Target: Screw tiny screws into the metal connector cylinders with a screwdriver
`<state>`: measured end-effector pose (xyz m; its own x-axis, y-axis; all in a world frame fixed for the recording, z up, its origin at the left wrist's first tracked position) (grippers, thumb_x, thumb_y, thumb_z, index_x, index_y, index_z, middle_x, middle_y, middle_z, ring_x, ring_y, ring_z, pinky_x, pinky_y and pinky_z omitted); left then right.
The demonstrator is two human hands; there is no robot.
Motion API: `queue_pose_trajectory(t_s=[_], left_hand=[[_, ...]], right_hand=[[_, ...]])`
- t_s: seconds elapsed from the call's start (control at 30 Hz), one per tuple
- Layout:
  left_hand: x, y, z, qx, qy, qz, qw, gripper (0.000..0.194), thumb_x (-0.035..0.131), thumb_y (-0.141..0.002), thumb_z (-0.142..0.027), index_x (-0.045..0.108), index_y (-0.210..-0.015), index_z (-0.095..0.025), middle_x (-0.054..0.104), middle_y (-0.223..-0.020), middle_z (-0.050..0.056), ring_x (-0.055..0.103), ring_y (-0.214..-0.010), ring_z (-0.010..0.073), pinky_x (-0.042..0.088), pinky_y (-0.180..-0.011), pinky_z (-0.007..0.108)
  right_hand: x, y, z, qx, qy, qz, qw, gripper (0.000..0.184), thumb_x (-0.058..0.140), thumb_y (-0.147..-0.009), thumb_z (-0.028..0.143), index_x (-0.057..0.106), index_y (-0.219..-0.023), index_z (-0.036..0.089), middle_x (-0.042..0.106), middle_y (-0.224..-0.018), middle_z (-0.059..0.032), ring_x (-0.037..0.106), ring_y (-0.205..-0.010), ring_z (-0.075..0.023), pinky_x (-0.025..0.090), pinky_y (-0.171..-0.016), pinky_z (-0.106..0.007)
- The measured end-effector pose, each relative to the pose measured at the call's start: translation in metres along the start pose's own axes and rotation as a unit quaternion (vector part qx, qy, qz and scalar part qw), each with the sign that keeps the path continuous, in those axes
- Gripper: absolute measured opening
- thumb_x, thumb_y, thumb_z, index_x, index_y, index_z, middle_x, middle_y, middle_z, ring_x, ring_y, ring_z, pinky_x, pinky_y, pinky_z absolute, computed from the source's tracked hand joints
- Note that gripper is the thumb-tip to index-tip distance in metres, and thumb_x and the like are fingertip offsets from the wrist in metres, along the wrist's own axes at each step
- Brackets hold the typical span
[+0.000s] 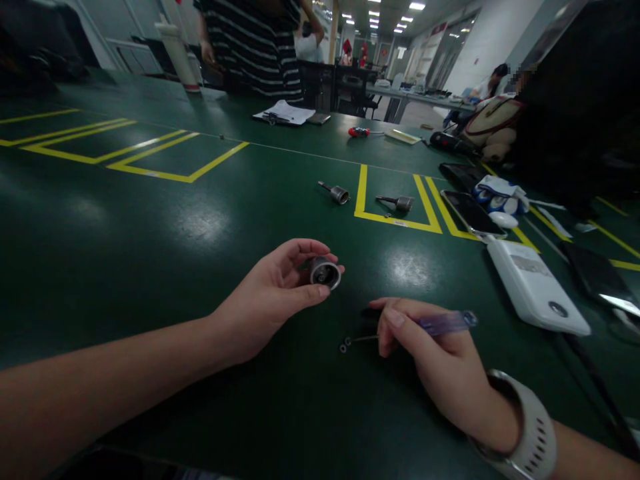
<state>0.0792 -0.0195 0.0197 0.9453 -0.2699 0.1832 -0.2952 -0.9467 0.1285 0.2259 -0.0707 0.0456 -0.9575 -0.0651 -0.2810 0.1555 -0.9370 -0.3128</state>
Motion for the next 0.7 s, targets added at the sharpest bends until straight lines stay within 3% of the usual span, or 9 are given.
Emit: queue_pose_trajectory(t_s=[0.13, 0.27, 0.37, 0.57, 0.7], left_hand=[[0.002, 0.001, -0.001, 0.005, -0.016, 0.015, 1.0, 0.028, 0.07, -0.072, -0.015, 0.063, -0.098, -0.019, 0.068, -0.108, 0.004, 0.062, -0.103, 0.0202, 0.044, -0.097, 0.036], [0.001, 0.002, 0.001, -0.009, -0.027, 0.01, 1.0, 0.03, 0.07, -0.071, -0.016, 0.066, -0.101, -0.018, 0.069, -0.107, 0.005, 0.063, -0.101, 0.0199, 0.046, -0.095, 0.034], [0.0, 0.002, 0.002, -0.018, -0.033, 0.002, 0.999, 0.034, 0.071, -0.07, -0.016, 0.066, -0.103, -0.019, 0.07, -0.105, 0.004, 0.064, -0.099, 0.0193, 0.047, -0.093, 0.033], [0.002, 0.002, 0.0, -0.009, -0.076, 0.002, 0.997, 0.034, 0.069, -0.07, -0.014, 0.066, -0.104, -0.018, 0.071, -0.101, 0.004, 0.065, -0.097, 0.0195, 0.049, -0.091, 0.033], [0.007, 0.003, -0.001, 0.006, -0.117, 0.021, 0.993, 0.034, 0.067, -0.071, -0.015, 0.066, -0.104, -0.018, 0.071, -0.099, 0.004, 0.066, -0.095, 0.0198, 0.05, -0.09, 0.034]], right_hand=[[0.016, 0.005, 0.032, -0.116, 0.128, 0.063, 0.983, 0.024, 0.045, -0.086, 0.012, 0.055, -0.066, 0.017, 0.054, -0.058, 0.0016, 0.053, -0.056, -0.012, 0.046, -0.085, -0.04], [0.027, 0.009, 0.036, -0.151, 0.206, 0.1, 0.962, 0.013, 0.048, -0.084, 0.008, 0.057, -0.077, 0.017, 0.058, -0.069, -0.0006, 0.055, -0.068, -0.0141, 0.042, -0.09, -0.042], [0.024, 0.011, 0.036, -0.165, 0.214, 0.085, 0.959, 0.01, 0.05, -0.085, 0.009, 0.057, -0.083, 0.017, 0.061, -0.076, -0.0015, 0.058, -0.075, -0.0147, 0.042, -0.092, -0.043], [0.016, 0.021, 0.058, -0.256, 0.208, 0.021, 0.944, 0.014, 0.049, -0.085, 0.01, 0.06, -0.09, 0.016, 0.066, -0.078, -0.004, 0.062, -0.074, -0.0159, 0.046, -0.092, -0.045], [0.019, 0.022, 0.06, -0.262, 0.221, 0.021, 0.939, 0.011, 0.051, -0.086, 0.012, 0.061, -0.088, 0.015, 0.067, -0.079, -0.0044, 0.063, -0.077, -0.0162, 0.048, -0.092, -0.043]])
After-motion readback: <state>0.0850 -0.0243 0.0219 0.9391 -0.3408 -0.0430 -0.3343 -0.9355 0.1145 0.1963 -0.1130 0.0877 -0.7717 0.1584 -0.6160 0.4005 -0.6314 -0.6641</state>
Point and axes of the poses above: each hand's wrist, its own y-axis away from the middle knuckle, its own x-axis out of the palm, z = x × y, the point moved 10 cm from there along -y, towards the middle knuckle
